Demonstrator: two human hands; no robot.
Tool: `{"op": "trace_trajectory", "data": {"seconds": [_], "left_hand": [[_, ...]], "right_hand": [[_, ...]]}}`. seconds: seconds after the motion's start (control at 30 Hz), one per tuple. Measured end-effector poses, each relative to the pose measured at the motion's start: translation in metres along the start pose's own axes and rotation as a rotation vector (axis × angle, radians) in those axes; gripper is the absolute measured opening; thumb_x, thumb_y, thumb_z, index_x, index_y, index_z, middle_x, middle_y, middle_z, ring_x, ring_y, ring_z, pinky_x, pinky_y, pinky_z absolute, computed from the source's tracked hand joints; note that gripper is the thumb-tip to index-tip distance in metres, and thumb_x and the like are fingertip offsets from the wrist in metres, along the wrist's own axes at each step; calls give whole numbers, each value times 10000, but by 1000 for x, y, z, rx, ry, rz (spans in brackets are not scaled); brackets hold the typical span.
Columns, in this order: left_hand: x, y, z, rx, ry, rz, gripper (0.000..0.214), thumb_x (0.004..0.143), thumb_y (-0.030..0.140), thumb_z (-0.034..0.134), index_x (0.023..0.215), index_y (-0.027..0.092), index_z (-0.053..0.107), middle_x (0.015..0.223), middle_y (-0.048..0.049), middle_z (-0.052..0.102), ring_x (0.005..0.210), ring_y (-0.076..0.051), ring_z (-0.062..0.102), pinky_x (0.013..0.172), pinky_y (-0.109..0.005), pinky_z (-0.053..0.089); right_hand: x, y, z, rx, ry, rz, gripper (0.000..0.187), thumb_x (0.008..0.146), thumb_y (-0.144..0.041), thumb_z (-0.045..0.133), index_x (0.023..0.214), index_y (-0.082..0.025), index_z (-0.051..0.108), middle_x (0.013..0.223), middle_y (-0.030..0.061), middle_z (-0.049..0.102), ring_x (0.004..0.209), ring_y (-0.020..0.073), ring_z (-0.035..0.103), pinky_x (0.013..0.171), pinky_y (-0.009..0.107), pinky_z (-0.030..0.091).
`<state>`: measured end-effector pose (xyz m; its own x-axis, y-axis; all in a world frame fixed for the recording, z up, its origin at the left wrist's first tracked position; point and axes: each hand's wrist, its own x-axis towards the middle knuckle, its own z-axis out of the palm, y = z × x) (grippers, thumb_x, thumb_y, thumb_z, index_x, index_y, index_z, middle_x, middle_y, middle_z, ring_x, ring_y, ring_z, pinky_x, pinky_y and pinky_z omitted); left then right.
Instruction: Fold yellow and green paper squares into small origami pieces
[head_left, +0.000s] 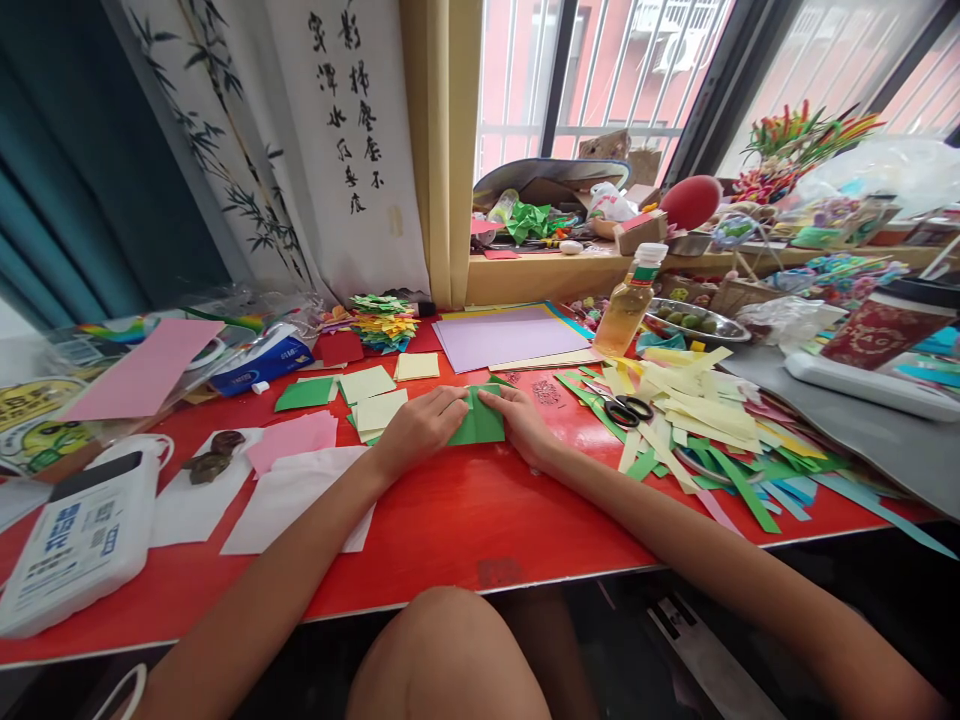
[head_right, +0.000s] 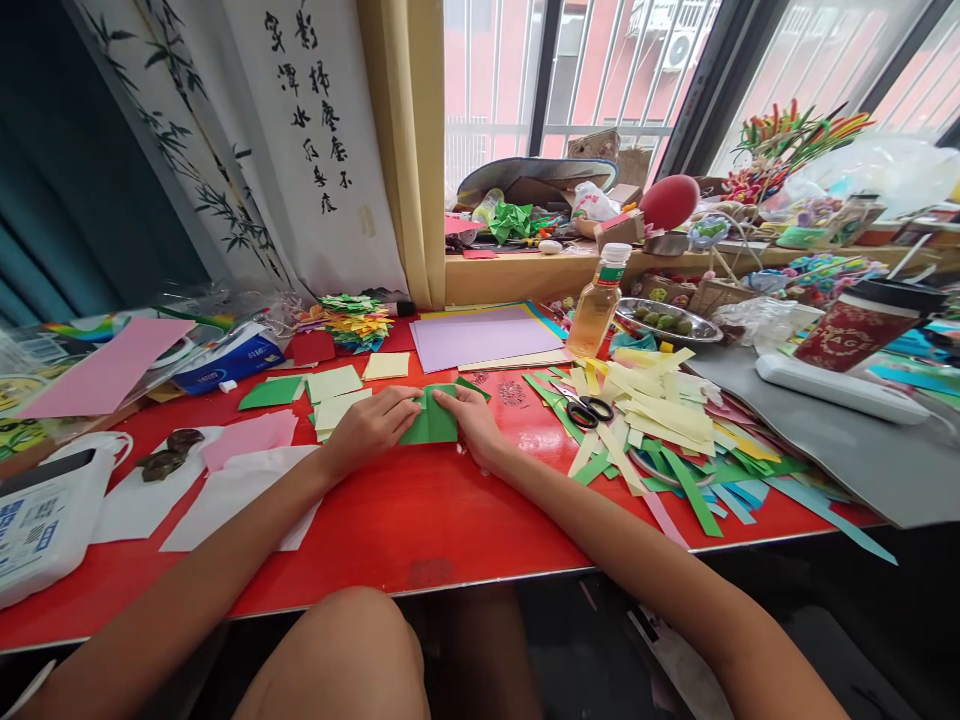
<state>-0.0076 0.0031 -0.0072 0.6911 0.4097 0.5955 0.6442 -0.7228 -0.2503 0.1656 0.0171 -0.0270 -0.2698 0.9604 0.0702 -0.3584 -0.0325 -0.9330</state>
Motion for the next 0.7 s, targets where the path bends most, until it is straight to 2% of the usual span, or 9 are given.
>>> {"op": "trace_trajectory", "data": {"seconds": [0.2, 0.4, 0.57, 0.7], "left_hand": [[-1, 0, 2, -62, -46, -52, 240, 897, 220, 332, 947, 164, 560, 1063, -105, 598, 994, -204, 554, 781, -323, 488], [-2, 0, 3, -200, -35, -108, 218, 888, 248, 367, 915, 171, 569, 1047, -116, 590, 1004, -221, 543, 792, -341, 474], [-1, 0, 3, -120, -55, -85, 226, 896, 237, 344, 901, 155, 554, 1044, -118, 581, 979, -220, 542, 760, -330, 476], [-1, 0, 6, -123, -29, -129, 225, 896, 257, 345, 903, 162, 549, 1054, -114, 565, 951, -201, 556, 729, -304, 484]], "right_hand": [[0, -1, 1, 22, -18, -1, 240, 655, -379, 674, 734, -168, 591, 663, 2, 612, 577, 129, 541, 595, 265, 440], [0, -2, 0, 27, -37, 7, 218, 650, -355, 682, 716, -166, 597, 647, -7, 606, 582, 124, 547, 598, 259, 442], [2, 0, -1, 24, -44, 3, 196, 631, -315, 699, 701, -162, 599, 625, -10, 601, 545, 115, 535, 595, 263, 453], [2, -1, 0, 18, -45, 10, 194, 625, -311, 703, 702, -165, 599, 646, 0, 625, 536, 122, 539, 582, 267, 451]]}}
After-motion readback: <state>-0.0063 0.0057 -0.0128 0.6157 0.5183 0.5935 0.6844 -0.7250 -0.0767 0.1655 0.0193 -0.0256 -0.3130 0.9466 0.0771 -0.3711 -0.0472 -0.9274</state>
